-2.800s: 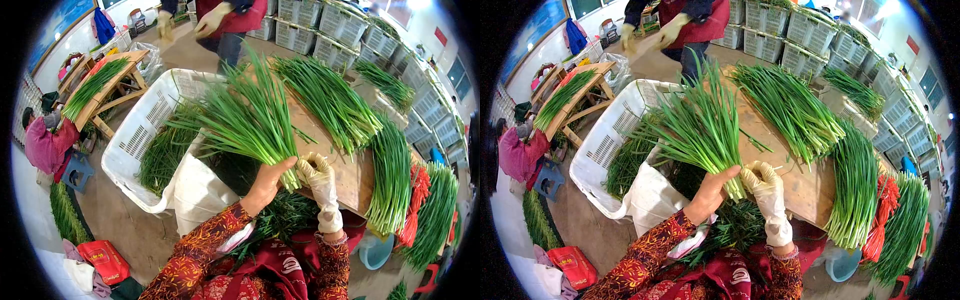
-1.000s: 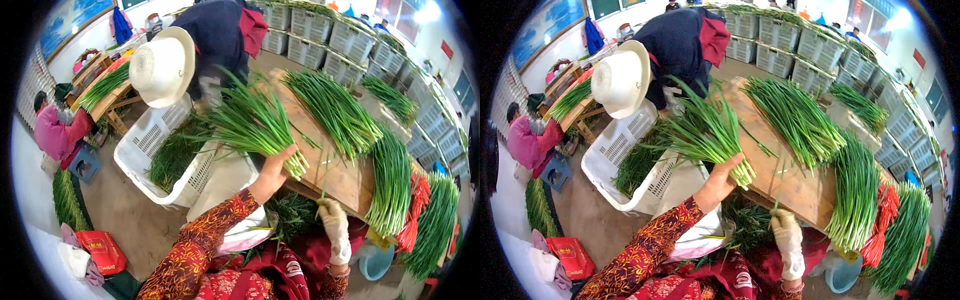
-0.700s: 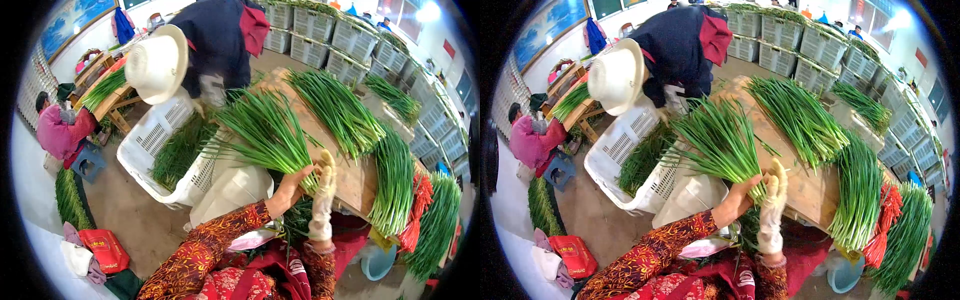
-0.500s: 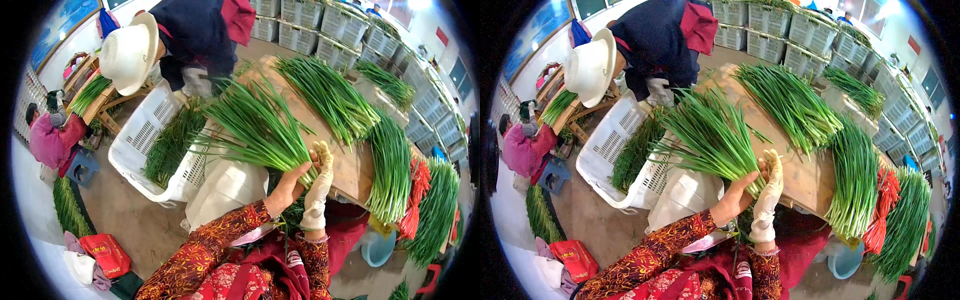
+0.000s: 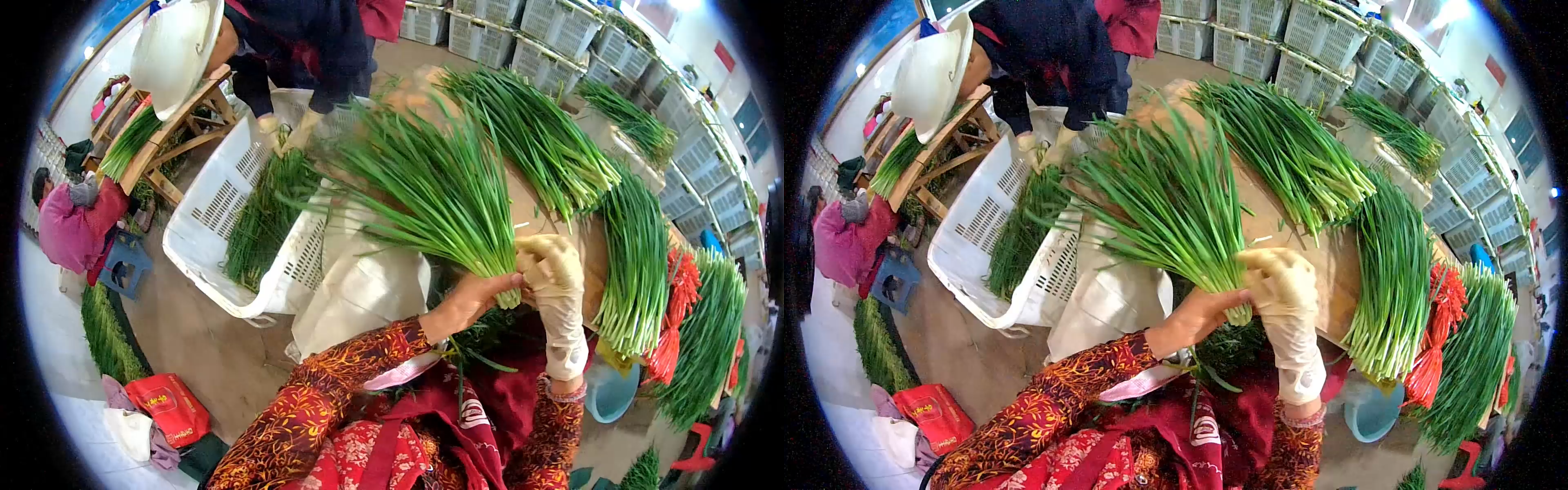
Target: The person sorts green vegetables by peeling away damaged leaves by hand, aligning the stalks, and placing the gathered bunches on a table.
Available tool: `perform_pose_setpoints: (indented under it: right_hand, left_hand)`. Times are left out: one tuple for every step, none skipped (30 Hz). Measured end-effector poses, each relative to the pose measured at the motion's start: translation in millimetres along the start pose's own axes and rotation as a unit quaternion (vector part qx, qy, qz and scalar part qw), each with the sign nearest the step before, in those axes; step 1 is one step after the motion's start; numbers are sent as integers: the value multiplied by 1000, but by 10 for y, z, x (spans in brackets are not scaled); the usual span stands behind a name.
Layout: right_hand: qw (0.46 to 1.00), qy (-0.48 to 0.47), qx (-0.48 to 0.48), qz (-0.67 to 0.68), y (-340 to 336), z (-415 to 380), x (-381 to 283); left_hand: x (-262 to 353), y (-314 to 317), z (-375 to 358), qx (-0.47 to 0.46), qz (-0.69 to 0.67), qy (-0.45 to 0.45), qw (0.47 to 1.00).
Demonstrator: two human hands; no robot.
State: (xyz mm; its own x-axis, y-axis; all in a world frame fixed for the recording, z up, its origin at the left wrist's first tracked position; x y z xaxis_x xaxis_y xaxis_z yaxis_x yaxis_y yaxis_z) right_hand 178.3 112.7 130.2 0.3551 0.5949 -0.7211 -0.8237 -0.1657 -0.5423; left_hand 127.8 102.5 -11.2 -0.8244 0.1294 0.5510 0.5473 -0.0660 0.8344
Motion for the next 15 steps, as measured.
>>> perform_pose_setpoints:
  right_hand:
    - [991, -47, -60, -109, 117, 32, -129]
    - [965, -92, -118, -216, 277, 61, -230]
    - [955, -104, -134, -242, 393, 47, -174]
    - [954, -117, -143, -235, 458, 44, -154]
    - [953, -132, -152, -227, 513, 45, -158]
    - [952, -134, -157, -224, 537, 56, -157]
    - [940, -132, -186, -253, 605, 50, -116]
    - [927, -128, -213, -282, 666, 39, -68]
    - [927, -128, -216, -280, 681, 59, -48]
    - [934, -92, -248, -239, 727, 84, 42]
    - [938, -55, -279, -198, 775, 98, 116]
    - [938, -54, -279, -197, 793, 121, 110]
    - [969, -5, -229, -90, 708, 203, 116]
    - [983, 43, -176, 18, 620, 271, 141]
    - [985, 103, -125, 60, 485, 311, 171]
  left_hand:
    - [-65, -27, -13, -12, -2, -13, 1000]
    - [-135, -64, -25, -25, -4, -24, 999]
    - [-205, -101, -30, -37, -5, -34, 999]
    - [-144, -66, -68, -69, -33, 33, 997]
    - [-170, -128, -60, -65, -35, 36, 997]
    - [-203, -169, -58, -34, 1, -9, 999]
    - [-256, -240, -76, -1, 37, -54, 998]
    - [-272, -270, -69, 3, 36, -52, 998]
    - [-219, -256, -40, -2, 48, -10, 999]
    - [-155, -245, -33, -8, 60, 30, 998]
    - [-160, -266, -40, -7, 60, 30, 998]
    - [-151, -215, -55, -18, 62, 15, 998]
    - [-156, -182, -71, -30, 64, 0, 997]
    - [-203, -274, -67, -5, 89, -5, 996]
    - [-161, -274, -72, -3, 90, -1, 996]
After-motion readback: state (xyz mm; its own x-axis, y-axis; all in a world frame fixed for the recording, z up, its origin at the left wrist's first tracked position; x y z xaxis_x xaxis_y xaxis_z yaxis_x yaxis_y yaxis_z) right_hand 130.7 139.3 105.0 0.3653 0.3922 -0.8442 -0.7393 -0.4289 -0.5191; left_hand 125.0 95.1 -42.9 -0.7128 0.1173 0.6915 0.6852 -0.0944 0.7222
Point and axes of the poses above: each hand's wrist, its own z-axis towards the middle knuckle, its own y-axis out of the palm, x = y × z, the point moved 10 cm from there along z, towards the middle knuckle, and after that the axes turned 1 degree about y, right-handed, at the moved point
